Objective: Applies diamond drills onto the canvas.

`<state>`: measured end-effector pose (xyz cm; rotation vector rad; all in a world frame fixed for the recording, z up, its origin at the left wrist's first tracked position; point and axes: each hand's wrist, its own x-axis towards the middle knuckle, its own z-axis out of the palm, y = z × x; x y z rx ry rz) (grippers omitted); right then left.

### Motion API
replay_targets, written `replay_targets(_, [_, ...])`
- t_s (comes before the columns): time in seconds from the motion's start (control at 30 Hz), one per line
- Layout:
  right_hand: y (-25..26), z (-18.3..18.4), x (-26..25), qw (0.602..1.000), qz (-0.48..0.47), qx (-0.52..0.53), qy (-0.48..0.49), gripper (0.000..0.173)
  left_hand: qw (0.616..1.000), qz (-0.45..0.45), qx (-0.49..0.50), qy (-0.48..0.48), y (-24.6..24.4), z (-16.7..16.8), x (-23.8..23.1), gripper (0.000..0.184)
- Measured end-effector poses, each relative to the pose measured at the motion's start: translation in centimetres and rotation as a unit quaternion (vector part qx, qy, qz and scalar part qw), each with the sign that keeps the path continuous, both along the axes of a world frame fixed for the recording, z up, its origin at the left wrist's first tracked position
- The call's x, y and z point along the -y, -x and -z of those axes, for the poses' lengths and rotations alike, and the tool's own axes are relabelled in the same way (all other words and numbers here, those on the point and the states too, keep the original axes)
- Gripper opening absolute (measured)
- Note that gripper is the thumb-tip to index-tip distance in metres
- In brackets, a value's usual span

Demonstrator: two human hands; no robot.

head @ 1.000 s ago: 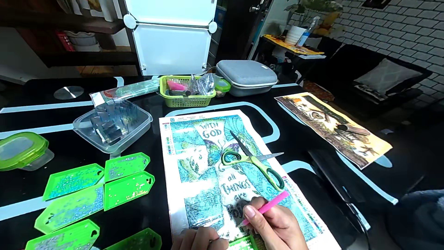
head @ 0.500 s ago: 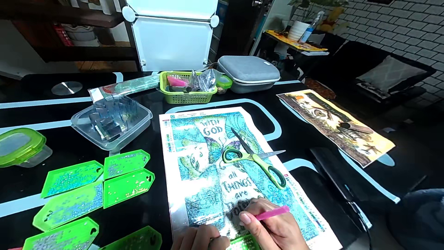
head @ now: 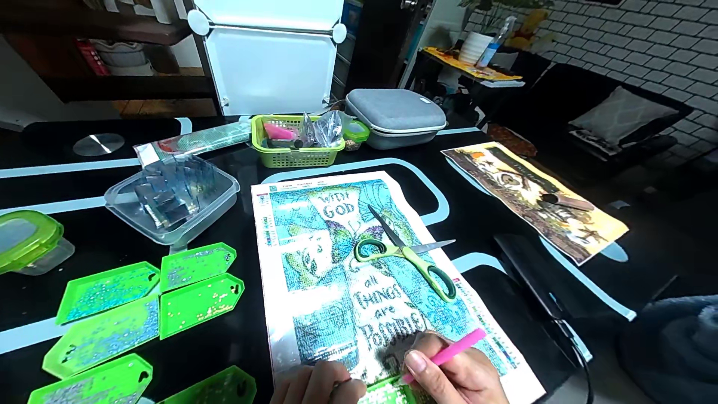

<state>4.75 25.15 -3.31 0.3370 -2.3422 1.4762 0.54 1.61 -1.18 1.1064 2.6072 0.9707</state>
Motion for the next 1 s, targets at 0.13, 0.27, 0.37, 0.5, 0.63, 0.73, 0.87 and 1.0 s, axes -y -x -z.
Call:
replay_targets(0.13, [0.1, 0.1, 0.0, 1.000, -0.004, -0.001, -0.018, 0.030, 1.000, -0.001, 0.001, 0.001, 0.0, -0.1, 0.0, 0.045])
replay_targets(0.27, [0.1, 0.0, -0.1, 1.000, -0.005, 0.001, -0.002, 0.030, 1.000, -0.001, -0.002, 0.001, 0.0, -0.1, 0.0, 0.045])
replay_targets(0.37, [0.6, -0.5, 0.0, 0.998, 0.001, 0.023, 0.062, 0.026, 1.000, -0.002, -0.003, -0.002, 0.1, -0.1, 0.0, 0.046])
replay_targets(0.5, [1.9, -0.5, 0.2, 0.997, 0.016, 0.013, 0.073, 0.025, 1.000, -0.002, -0.004, -0.003, 0.0, 0.0, 0.0, 0.046])
replay_targets(0.63, [2.3, 0.4, 0.2, 0.999, 0.013, -0.001, 0.044, 0.027, 1.000, 0.000, -0.001, -0.005, 0.1, 0.0, 0.0, 0.046])
replay_targets(0.73, [2.2, 0.6, 0.2, 1.000, 0.015, -0.008, 0.026, 0.028, 1.000, -0.003, -0.001, -0.004, 0.0, 0.0, 0.0, 0.046])
replay_targets(0.87, [2.2, 0.5, 0.2, 1.000, 0.009, -0.006, 0.019, 0.028, 1.000, -0.004, -0.004, 0.004, 0.0, -0.1, -0.1, 0.046])
replay_targets(1.0, [2.1, 0.5, 0.2, 1.000, 0.012, -0.015, -0.022, 0.029, 1.000, -0.007, -0.004, 0.003, 0.0, -0.1, -0.1, 0.045])
